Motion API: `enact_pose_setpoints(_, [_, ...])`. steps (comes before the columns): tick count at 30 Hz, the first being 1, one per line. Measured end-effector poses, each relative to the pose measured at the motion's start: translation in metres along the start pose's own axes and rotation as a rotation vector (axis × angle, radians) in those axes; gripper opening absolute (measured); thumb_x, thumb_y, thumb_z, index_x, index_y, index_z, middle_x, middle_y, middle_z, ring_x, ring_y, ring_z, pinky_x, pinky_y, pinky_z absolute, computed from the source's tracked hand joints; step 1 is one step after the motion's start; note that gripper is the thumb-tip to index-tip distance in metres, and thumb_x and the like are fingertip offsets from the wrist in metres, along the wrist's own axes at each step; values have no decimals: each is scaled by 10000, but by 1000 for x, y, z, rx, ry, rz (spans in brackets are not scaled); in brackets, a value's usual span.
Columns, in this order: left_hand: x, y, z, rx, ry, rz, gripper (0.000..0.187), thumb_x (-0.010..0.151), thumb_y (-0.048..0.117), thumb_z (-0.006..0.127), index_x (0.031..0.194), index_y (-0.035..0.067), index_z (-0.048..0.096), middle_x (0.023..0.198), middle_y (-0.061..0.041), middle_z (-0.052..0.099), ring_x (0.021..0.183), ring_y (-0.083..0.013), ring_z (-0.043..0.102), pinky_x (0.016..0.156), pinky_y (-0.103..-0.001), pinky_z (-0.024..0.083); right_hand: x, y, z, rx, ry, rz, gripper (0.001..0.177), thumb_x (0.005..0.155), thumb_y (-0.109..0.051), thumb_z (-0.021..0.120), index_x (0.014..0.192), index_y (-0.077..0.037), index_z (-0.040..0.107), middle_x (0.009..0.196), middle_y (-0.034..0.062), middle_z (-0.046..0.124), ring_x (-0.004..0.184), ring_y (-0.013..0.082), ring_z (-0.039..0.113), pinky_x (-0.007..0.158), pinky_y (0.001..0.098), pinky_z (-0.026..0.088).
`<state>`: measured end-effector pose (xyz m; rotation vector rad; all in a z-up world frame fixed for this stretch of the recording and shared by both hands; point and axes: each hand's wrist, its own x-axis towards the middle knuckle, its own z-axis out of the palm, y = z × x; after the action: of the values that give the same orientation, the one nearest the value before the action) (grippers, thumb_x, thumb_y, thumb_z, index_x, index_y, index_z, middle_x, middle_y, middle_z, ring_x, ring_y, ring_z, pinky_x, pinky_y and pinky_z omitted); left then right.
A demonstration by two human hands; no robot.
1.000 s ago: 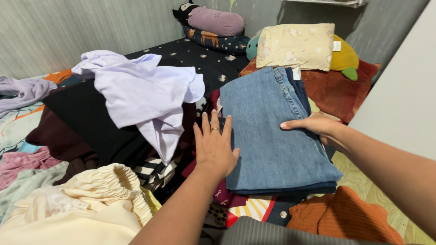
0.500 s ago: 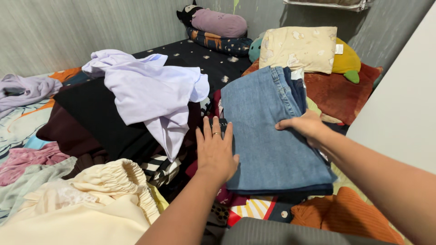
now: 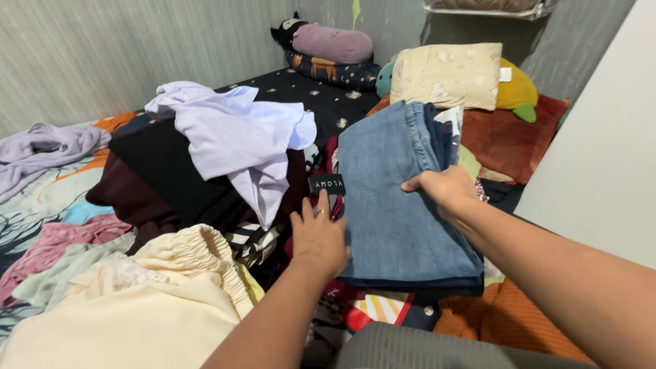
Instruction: The person removes a cardboard box and a pair of black shoes from a wardrobe, wipes the shoes with a cloth, and places them back. The person then wipes the wardrobe shelf and proceeds to fold and stack several garments, including jeans and shirts, onto the shelf.
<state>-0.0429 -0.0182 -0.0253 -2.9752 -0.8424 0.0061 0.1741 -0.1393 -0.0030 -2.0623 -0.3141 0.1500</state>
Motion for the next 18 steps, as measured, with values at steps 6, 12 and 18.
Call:
enact_pose_setpoints(6, [2, -13, 13, 137, -113, -36, 573, 861, 552, 730, 1310, 199, 683, 1723, -82, 96, 1457, -378, 279, 1130, -506, 310, -17, -41, -17, -257, 97, 11, 659, 548, -307, 942, 1033, 94, 745, 1047, 258, 757, 948, 364, 734, 890, 405, 556])
enact_pose_setpoints(12, [11, -8, 13, 149, -125, -79, 423, 892, 351, 681, 1266, 157, 721, 1717, -78, 163, 1391, -366, 360, 1073, -508, 353, 5, -71, -55, -322, 118, -161, 698, 485, -304, 968, 1023, 84, 750, 1048, 229, 743, 964, 339, 732, 906, 376, 560])
enact_pose_setpoints(18, [21, 28, -20, 78, -37, -180, 405, 910, 276, 633, 1277, 124, 710, 1488, -135, 492, 1335, -425, 431, 1093, -593, 327, 14, -93, -117, -559, 93, -313, 703, 473, -323, 959, 1033, 61, 778, 999, 208, 767, 924, 337, 754, 877, 393, 582])
